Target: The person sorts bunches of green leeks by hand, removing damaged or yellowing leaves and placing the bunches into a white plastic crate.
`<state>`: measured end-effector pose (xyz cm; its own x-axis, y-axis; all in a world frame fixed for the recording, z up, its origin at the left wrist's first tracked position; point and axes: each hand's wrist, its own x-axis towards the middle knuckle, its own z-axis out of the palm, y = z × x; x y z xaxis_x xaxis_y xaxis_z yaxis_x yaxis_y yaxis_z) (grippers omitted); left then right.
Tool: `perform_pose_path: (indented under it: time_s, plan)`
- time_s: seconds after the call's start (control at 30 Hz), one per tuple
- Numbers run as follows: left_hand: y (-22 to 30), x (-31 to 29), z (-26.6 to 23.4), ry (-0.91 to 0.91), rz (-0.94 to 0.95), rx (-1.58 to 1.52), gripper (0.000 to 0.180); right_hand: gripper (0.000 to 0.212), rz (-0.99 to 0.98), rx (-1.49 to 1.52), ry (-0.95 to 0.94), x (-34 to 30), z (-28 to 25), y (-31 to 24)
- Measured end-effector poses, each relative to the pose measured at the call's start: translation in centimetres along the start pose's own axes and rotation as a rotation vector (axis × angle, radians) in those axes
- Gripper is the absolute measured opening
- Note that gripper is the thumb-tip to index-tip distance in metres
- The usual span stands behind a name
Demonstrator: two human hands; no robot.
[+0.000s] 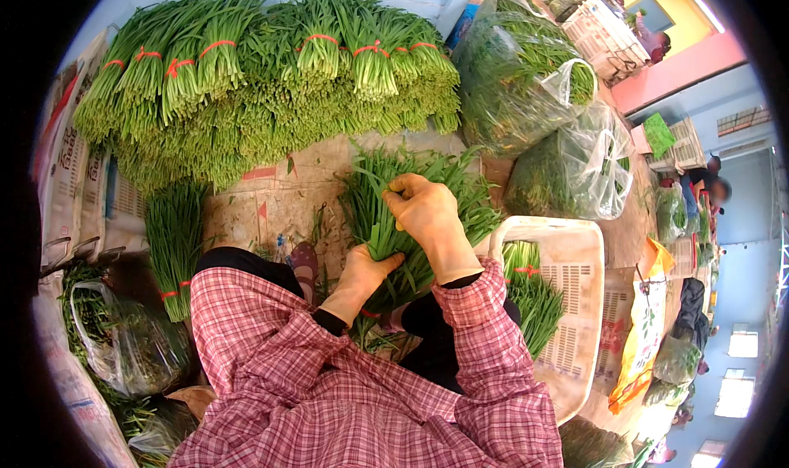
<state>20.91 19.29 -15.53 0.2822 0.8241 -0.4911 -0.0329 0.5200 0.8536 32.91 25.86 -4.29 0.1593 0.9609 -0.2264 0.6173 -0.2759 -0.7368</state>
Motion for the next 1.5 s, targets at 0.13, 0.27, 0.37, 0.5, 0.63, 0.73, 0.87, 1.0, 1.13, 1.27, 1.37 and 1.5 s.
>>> perform_pose_path:
  time_s: [0.13,0.27,0.37,0.5,0.63,0.73,0.87,1.0,1.13,1.27,1.37,1.5]
  plan:
    - [-1.7,1.1,-0.3,0.008,0.020,-0.057,0.021,0.028,0.224,0.288,-0.065,-0.3,-0.3,-2.1]
    - [-0.9,1.0,-0.3,-0.029,-0.004,-0.089,0.029,0.018,0.221,0.613,0.004,0.0,-0.7,-1.4]
    - [-0.7,0.8,0.3,0.007,0.041,-0.117,0.027,0.017,0.152,0.905,0.107,1.2,-2.0,-0.9]
    - [-0.1,0.6,-1.2,0.091,-0.015,-0.186,0.031,0.021,-0.193,1.287,0.147,0.1,-8.0,-4.0]
    - [0.9,1.1,-1.8,0.186,-0.007,-0.309,0.026,0.029,-0.323,0.703,0.452,-4.1,-10.2,-3.9]
    - [1.3,1.2,-1.5,0.210,-0.015,-0.299,0.027,0.027,-0.210,0.536,0.403,-4.3,-7.3,1.4]
    - [0.9,1.1,-1.6,0.176,0.056,-0.388,0.029,0.031,-0.244,0.290,0.444,-3.9,-3.3,2.5]
    - [1.1,0.7,-1.4,0.173,0.083,-0.311,0.028,0.033,-0.146,0.096,0.552,-1.6,-3.3,1.5]
    - [1.2,0.7,-1.0,0.166,0.075,-0.265,0.028,0.028,-0.212,0.220,0.505,1.1,-2.5,4.7]
    - [0.4,1.2,-1.6,0.164,0.072,-0.280,0.028,0.015,0.086,0.593,0.331,0.4,-2.8,3.1]
    - [1.2,0.8,-1.2,0.180,0.111,-0.307,0.027,0.015,0.022,0.795,0.410,1.0,-3.6,3.9]
    - [0.8,1.2,-1.4,0.196,0.100,-0.405,0.027,0.022,0.040,0.494,0.418,-0.5,-4.7,1.0]
